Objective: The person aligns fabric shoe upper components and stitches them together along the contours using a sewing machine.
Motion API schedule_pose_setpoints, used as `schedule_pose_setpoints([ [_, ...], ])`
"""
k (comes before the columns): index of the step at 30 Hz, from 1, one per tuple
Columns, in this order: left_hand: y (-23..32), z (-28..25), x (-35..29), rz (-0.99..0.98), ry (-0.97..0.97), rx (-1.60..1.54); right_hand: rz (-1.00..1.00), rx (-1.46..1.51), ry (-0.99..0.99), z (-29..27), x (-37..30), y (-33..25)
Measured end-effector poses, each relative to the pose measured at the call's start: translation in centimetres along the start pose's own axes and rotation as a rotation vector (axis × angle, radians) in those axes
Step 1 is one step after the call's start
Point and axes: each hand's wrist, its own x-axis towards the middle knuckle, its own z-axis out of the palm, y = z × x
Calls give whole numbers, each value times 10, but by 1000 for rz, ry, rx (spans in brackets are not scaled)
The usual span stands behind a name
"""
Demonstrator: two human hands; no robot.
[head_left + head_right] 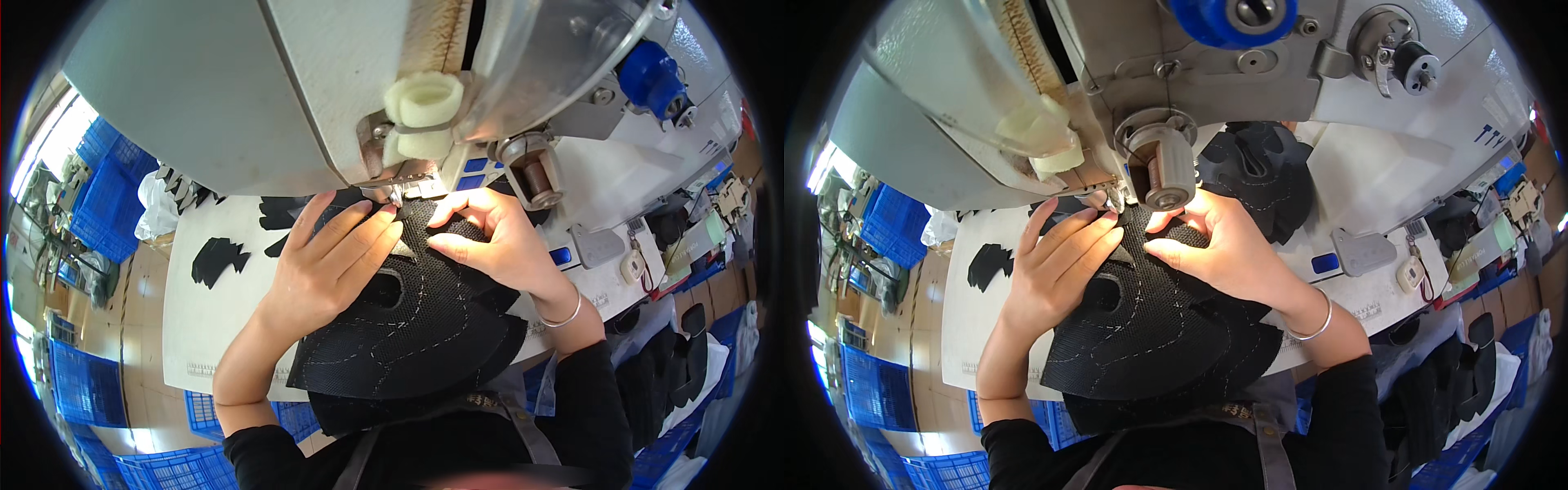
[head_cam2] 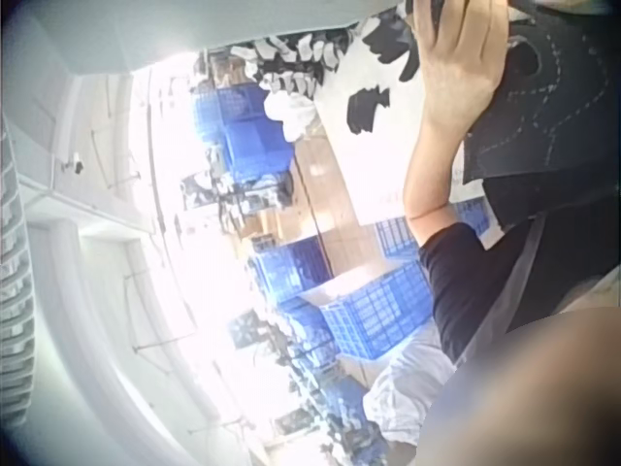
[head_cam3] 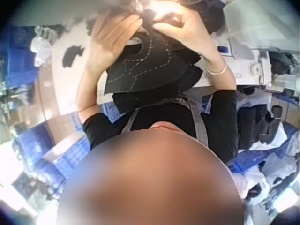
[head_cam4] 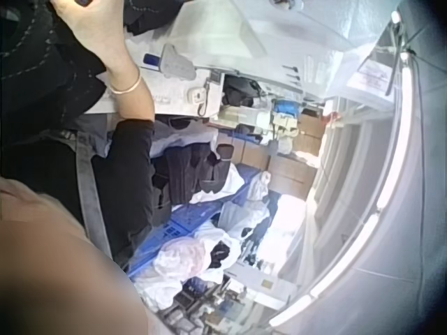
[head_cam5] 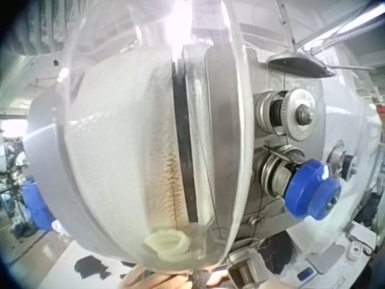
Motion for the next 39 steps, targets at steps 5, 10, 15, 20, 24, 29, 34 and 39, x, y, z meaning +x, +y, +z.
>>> schedule_pose_setpoints([
  [5,-19,6,-1,-26,9,-112,-128,22,96,15,1,13],
  [10,-30,21,-8,-40,106,-244,36,-176,171,11,-1,13],
  [15,4,-3,3,55,-19,116,-561,-1221,412,17,-23,-28],
  [20,10,-42,16,-173,-172,-406,-660,-1305,224,40,2,-4],
  [24,-13,-27,-3,-490,-58,-521,-696,-1124,215,16,-1,3],
  [29,4,-18,-24,-881,-225,-1226,-673,-1011,286,6,-1,8],
  [34,16,-16,-34,-798,-122,-962,-610,-994,221,-1,0,12],
  [39,26,-19,-29,-841,-1,-1137,-658,-919,208,-5,6,13],
])
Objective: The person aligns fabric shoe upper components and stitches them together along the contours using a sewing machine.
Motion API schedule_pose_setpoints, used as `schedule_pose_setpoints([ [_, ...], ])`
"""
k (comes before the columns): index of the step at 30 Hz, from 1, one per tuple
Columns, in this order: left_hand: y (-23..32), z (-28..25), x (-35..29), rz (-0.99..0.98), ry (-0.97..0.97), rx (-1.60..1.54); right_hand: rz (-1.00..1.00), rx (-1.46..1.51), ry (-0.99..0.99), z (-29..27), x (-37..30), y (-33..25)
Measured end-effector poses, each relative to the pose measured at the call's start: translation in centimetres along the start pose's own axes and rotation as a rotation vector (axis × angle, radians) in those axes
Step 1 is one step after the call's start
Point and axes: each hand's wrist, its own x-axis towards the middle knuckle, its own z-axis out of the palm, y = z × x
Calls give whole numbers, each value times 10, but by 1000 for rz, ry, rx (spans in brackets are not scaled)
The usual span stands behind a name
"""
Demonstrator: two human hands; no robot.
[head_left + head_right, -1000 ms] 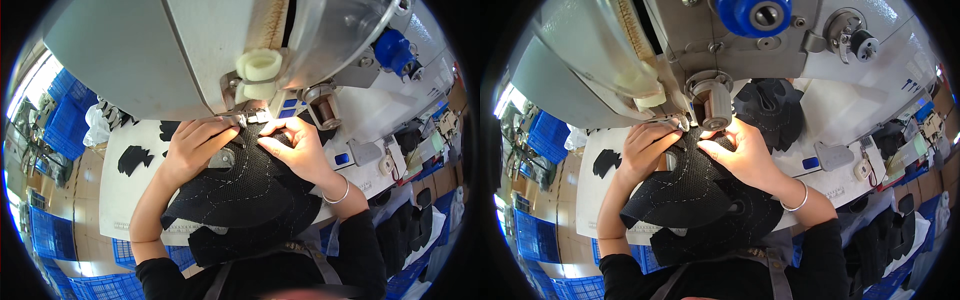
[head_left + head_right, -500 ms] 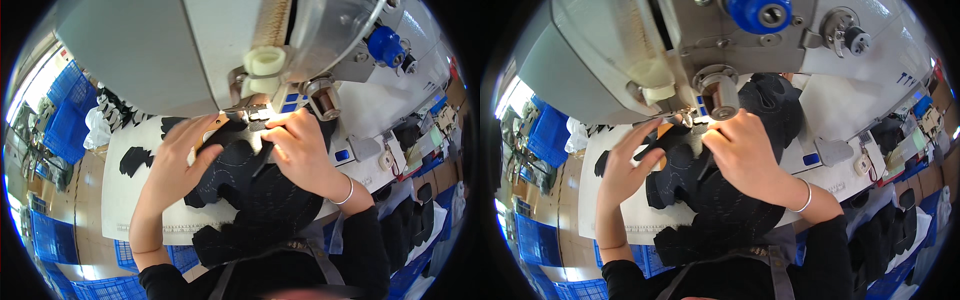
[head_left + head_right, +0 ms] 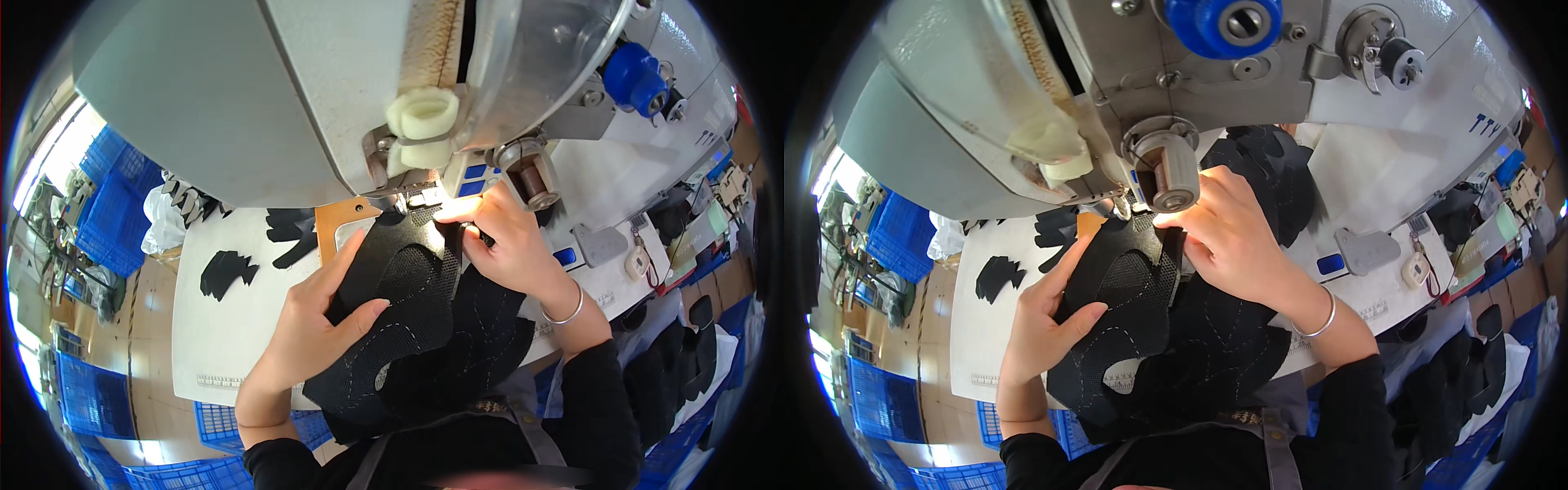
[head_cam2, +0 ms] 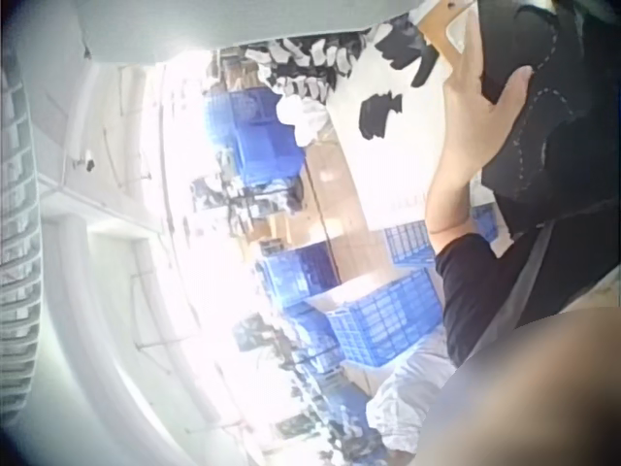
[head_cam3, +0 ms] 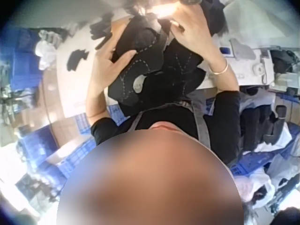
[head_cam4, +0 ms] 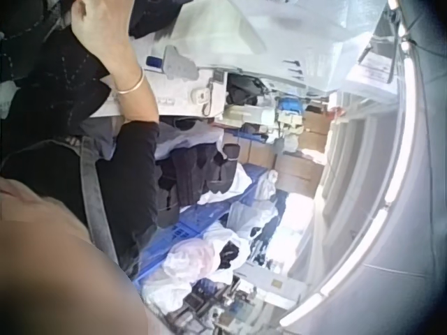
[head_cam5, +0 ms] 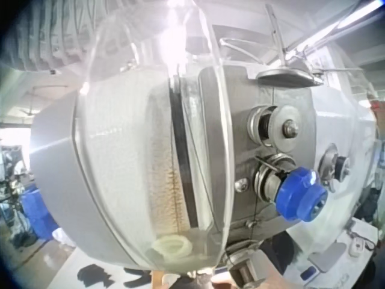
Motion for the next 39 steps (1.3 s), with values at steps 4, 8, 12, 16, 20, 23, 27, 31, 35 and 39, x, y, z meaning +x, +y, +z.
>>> schedule_pose_setpoints([
  [4,0,-1,0,0,-48,236,2,-10,20,5,-3,5],
  [8,-2,2,0,33,-13,144,-17,11,124,11,0,6],
  [12,8,0,-1,-12,-35,284,-25,44,144,11,-2,8],
  [16,5,5,-2,68,-10,327,-18,62,132,10,-3,8],
  [20,6,2,1,70,-16,320,-15,72,119,10,-1,10],
  [23,-1,-6,10,36,-2,239,-5,72,119,14,1,11],
  [27,9,-18,19,84,-23,531,-2,17,125,14,-5,14],
  [31,22,-20,22,439,90,749,-21,-15,127,16,-1,8],
  [35,28,24,23,516,-58,968,-30,-26,146,17,-3,7],
  [39,18,41,18,472,26,1045,-70,-56,160,22,-5,4],
])
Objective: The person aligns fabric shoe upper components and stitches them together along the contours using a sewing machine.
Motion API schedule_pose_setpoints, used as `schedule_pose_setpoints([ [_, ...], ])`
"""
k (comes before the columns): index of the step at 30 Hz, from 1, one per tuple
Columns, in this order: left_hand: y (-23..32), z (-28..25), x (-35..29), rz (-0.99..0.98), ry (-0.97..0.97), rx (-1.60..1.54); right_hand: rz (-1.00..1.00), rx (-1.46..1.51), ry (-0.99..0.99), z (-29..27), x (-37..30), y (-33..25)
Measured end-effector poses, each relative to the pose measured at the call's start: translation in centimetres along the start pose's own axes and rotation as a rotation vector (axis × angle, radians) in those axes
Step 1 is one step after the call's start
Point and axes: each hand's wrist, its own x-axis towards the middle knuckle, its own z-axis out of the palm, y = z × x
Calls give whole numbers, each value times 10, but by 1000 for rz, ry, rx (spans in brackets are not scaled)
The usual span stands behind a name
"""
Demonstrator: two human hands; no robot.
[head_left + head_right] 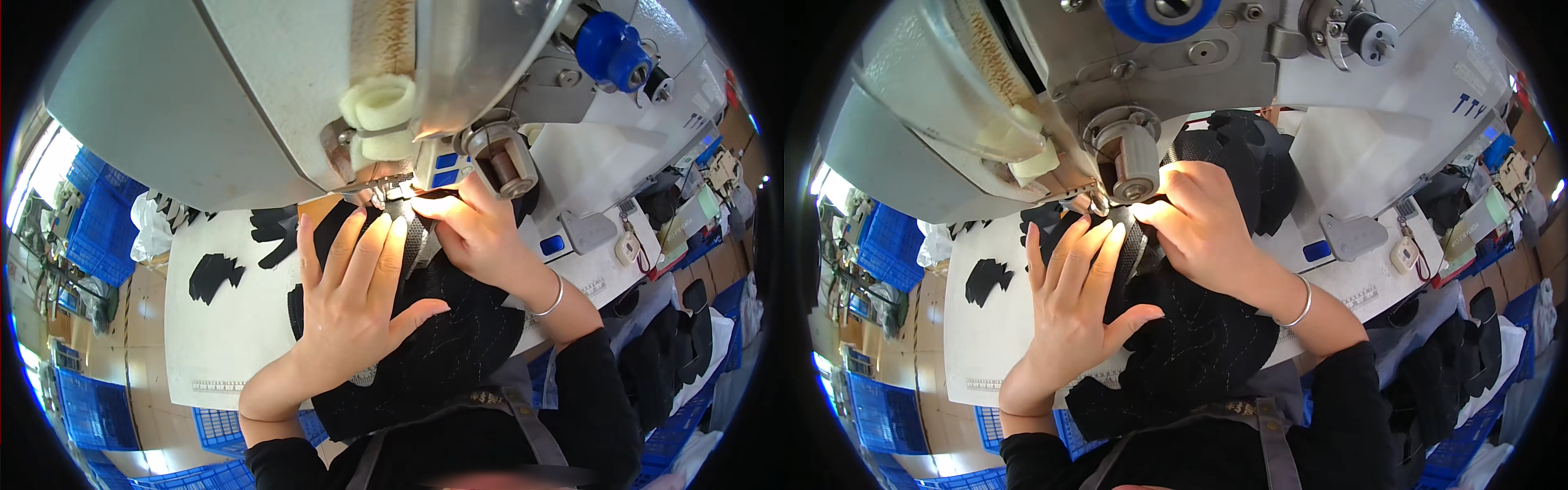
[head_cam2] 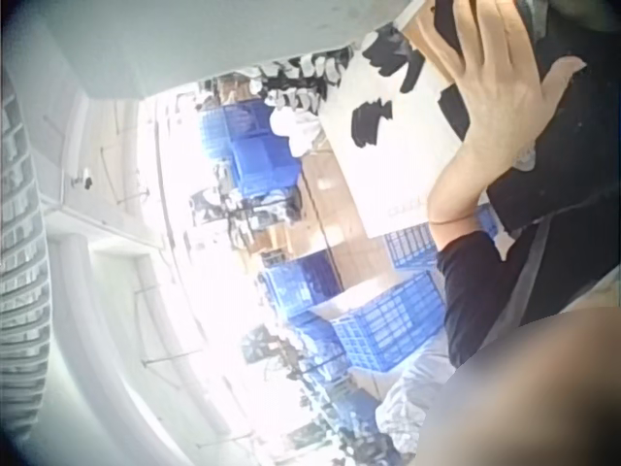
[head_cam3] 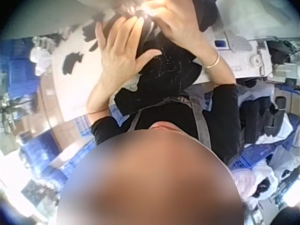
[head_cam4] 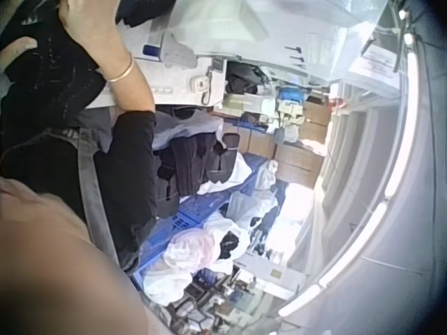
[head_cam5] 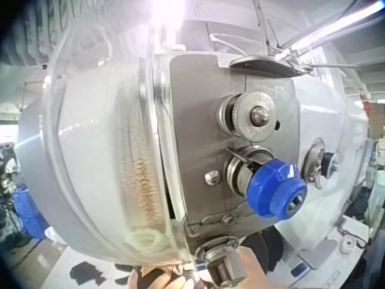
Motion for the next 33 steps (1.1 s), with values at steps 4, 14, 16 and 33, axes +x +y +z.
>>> schedule_pose_setpoints([
  [4,-2,-1,-1,-29,-11,17,-115,-160,36,-2,4,-9],
  [14,-11,3,0,-62,63,28,-274,-352,-12,-3,5,-34],
  [16,-14,5,1,-57,78,20,-271,-398,-68,-3,6,-39],
  [33,-44,19,7,-19,232,-98,-441,-911,-213,22,9,-70],
])
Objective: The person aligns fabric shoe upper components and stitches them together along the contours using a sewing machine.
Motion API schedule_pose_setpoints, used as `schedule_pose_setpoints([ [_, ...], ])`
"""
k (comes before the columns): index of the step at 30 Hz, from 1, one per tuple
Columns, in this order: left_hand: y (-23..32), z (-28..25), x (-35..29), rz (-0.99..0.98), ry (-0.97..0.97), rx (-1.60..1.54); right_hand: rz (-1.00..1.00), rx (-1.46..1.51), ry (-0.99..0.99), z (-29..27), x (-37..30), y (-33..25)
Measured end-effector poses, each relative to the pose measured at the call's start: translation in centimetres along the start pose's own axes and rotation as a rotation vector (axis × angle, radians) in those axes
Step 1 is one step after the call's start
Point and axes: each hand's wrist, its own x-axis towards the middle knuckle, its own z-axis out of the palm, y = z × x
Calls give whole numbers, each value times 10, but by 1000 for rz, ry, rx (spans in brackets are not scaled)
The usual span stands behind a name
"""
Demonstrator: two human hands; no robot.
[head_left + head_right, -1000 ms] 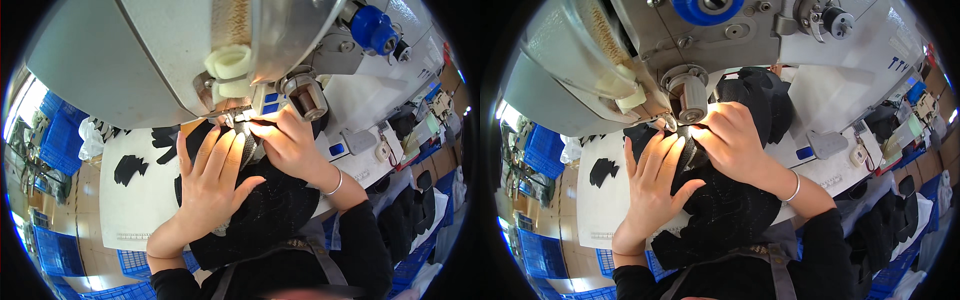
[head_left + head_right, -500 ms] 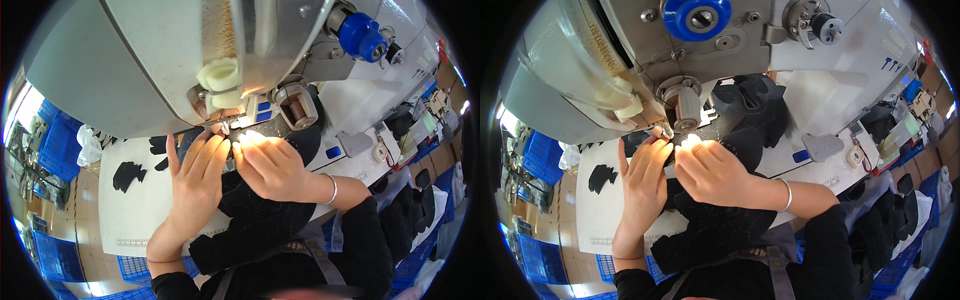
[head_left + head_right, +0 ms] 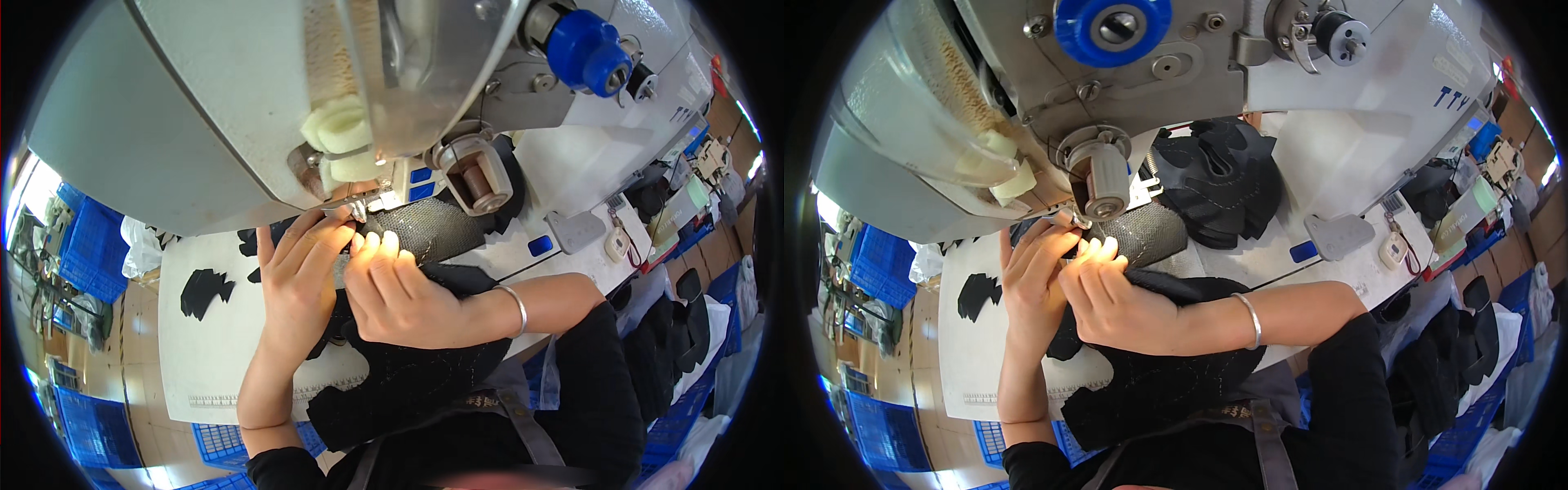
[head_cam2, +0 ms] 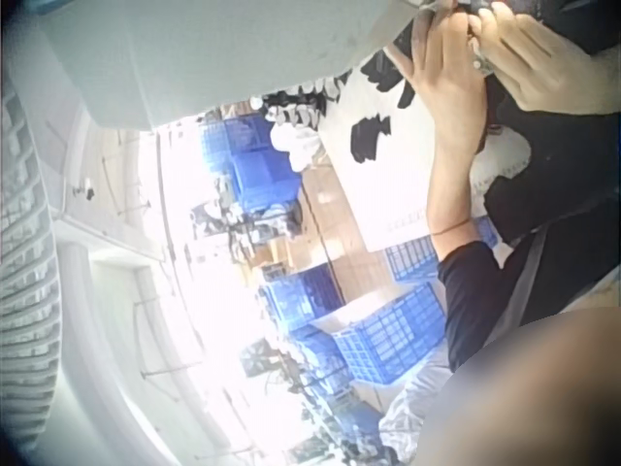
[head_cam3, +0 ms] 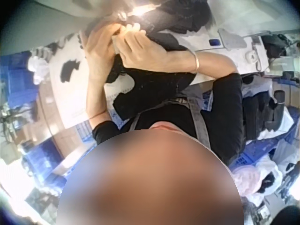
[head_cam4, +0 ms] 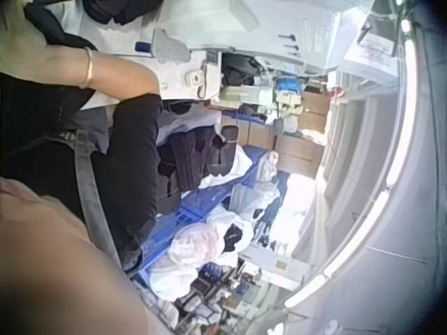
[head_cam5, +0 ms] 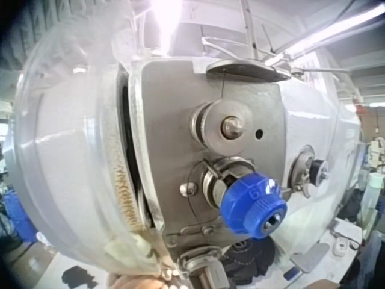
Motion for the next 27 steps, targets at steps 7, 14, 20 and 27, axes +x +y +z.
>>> schedule_pose_setpoints([
  [7,0,2,3,258,153,198,12,347,19,-9,-7,16],
  [14,-2,11,9,292,100,-19,3,912,-349,-54,-24,92],
  [20,-5,11,8,276,81,-21,2,671,108,-19,-23,54],
  [27,-14,9,5,334,104,-84,86,740,256,-13,-24,44],
])
